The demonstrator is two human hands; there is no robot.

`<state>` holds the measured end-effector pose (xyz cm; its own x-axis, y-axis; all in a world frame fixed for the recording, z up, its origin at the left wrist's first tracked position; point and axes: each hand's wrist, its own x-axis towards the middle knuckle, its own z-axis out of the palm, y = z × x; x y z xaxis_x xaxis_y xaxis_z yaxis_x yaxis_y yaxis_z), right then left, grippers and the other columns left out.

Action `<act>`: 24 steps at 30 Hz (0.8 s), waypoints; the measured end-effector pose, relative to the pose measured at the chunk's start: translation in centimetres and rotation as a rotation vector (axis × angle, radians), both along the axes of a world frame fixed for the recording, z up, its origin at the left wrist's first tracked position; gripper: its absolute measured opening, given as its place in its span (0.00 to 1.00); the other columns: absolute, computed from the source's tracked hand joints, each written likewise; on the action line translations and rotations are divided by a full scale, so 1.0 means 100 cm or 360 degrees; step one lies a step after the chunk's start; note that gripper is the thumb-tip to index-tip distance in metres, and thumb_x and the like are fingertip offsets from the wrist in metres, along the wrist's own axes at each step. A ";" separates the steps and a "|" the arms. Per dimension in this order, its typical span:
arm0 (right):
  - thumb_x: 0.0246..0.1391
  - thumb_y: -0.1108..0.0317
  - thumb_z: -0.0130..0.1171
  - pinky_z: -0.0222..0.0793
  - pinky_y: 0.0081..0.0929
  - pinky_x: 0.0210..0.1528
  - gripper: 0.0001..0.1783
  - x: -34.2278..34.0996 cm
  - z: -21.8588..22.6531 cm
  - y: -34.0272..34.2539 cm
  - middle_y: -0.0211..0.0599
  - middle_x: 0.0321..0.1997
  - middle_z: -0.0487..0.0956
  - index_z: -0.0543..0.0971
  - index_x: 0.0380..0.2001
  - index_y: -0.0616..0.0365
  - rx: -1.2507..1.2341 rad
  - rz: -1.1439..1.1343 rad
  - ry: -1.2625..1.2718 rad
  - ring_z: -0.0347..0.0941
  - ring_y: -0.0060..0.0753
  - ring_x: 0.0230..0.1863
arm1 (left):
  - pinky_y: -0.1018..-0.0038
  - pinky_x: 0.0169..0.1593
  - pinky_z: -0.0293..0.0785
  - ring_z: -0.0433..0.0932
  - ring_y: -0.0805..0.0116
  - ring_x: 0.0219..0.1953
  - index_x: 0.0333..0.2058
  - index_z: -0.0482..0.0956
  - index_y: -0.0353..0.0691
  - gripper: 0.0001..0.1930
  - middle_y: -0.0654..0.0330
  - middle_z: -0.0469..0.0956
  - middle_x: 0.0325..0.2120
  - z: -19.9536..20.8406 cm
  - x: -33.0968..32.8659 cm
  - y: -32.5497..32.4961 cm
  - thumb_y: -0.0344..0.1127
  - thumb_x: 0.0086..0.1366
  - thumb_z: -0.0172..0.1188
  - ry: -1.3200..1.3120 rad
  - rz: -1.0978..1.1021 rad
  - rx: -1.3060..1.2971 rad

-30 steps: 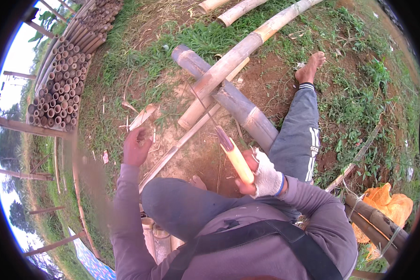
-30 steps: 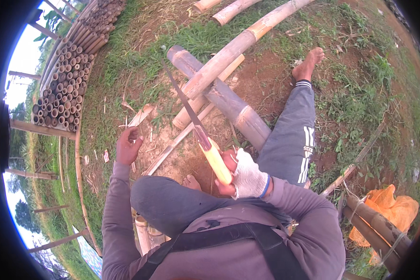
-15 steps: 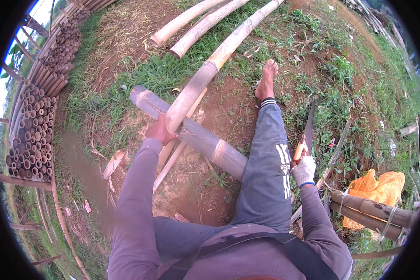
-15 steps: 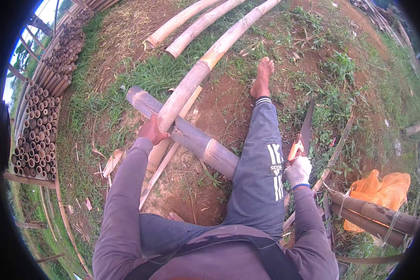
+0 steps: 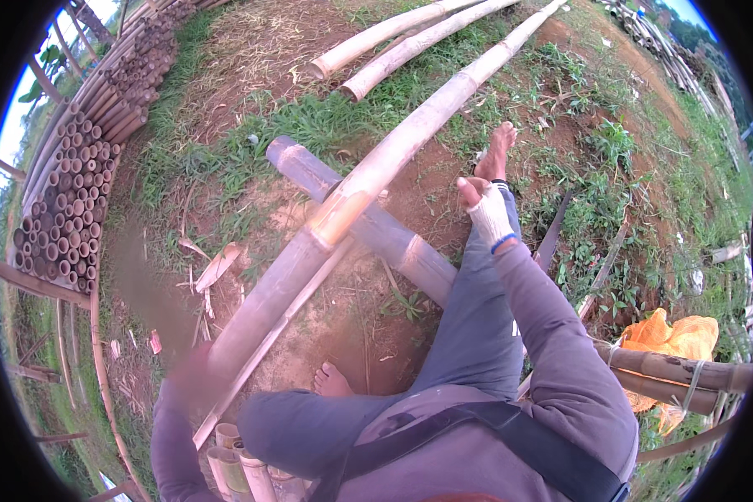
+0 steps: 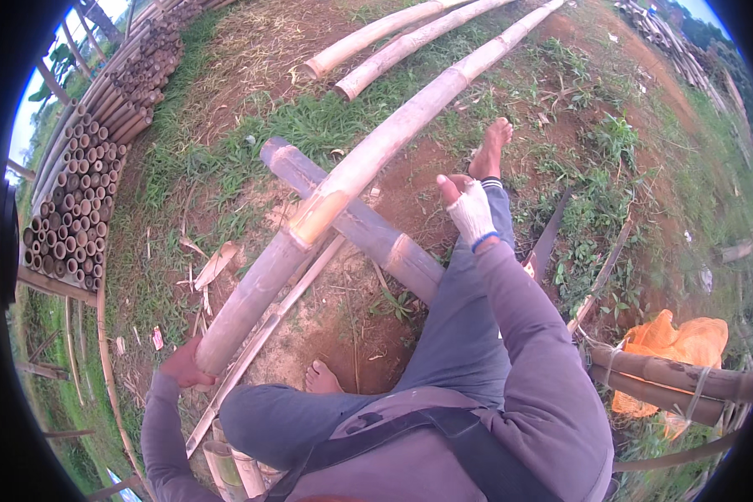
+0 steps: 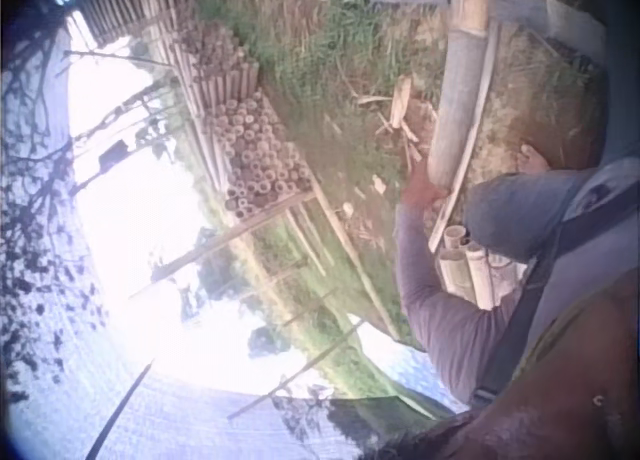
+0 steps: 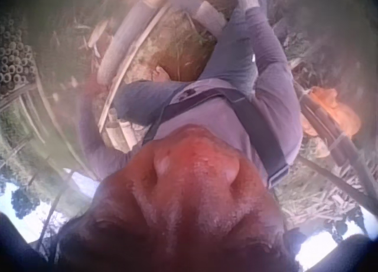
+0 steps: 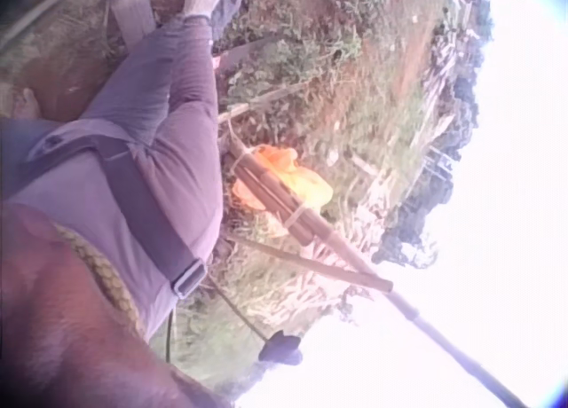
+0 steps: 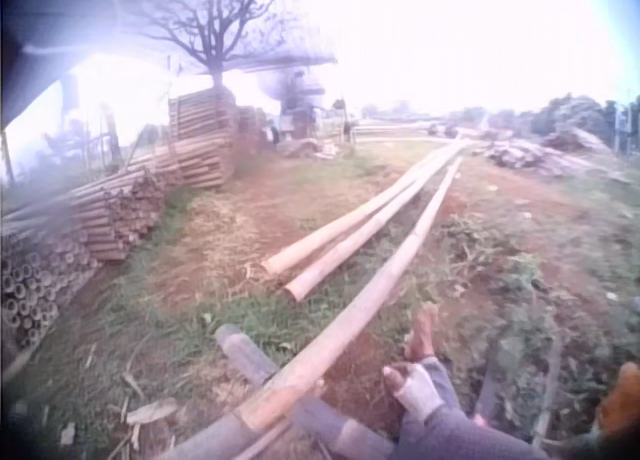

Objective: The person uses a hand saw to cut bamboo poles into shorter sections. They position each pole on a makeshift sawhorse, saw through it, and then move the cut pieces aside to a pile on the ground.

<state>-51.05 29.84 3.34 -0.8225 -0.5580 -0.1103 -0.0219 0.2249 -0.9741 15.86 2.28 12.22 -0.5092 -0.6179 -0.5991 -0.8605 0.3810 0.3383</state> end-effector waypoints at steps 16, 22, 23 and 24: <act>0.57 0.43 0.77 0.62 0.60 0.76 0.47 0.414 -0.019 -0.223 0.42 0.69 0.75 0.69 0.71 0.52 -0.0242 0.0867 -0.2045 0.71 0.51 0.72 | 0.51 0.62 0.75 0.79 0.43 0.55 0.60 0.78 0.42 0.28 0.48 0.80 0.50 -0.004 0.194 0.107 0.33 0.60 0.72 0.0121 0.0461 -0.1404; 0.57 0.37 0.75 0.72 0.54 0.65 0.49 0.443 -0.077 -0.215 0.51 0.67 0.80 0.74 0.72 0.57 0.0546 0.1338 -0.1534 0.78 0.51 0.64 | 0.52 0.60 0.76 0.79 0.48 0.60 0.64 0.75 0.46 0.34 0.52 0.80 0.53 -0.112 0.027 0.108 0.39 0.58 0.74 0.0047 -0.0351 -0.0328; 0.59 0.40 0.75 0.75 0.48 0.63 0.46 0.433 -0.073 -0.209 0.51 0.64 0.82 0.75 0.70 0.60 0.0540 0.1567 -0.1213 0.80 0.48 0.62 | 0.49 0.62 0.75 0.78 0.48 0.62 0.67 0.72 0.46 0.36 0.51 0.79 0.56 -0.139 0.016 0.103 0.38 0.59 0.72 0.0026 -0.0358 -0.0509; 0.60 0.43 0.75 0.77 0.42 0.61 0.44 0.419 -0.068 -0.205 0.51 0.61 0.83 0.76 0.69 0.63 0.0526 0.1793 -0.0878 0.82 0.46 0.59 | 0.47 0.63 0.73 0.76 0.48 0.64 0.70 0.70 0.47 0.38 0.50 0.78 0.58 -0.167 0.007 0.096 0.38 0.60 0.71 0.0005 -0.0355 -0.0695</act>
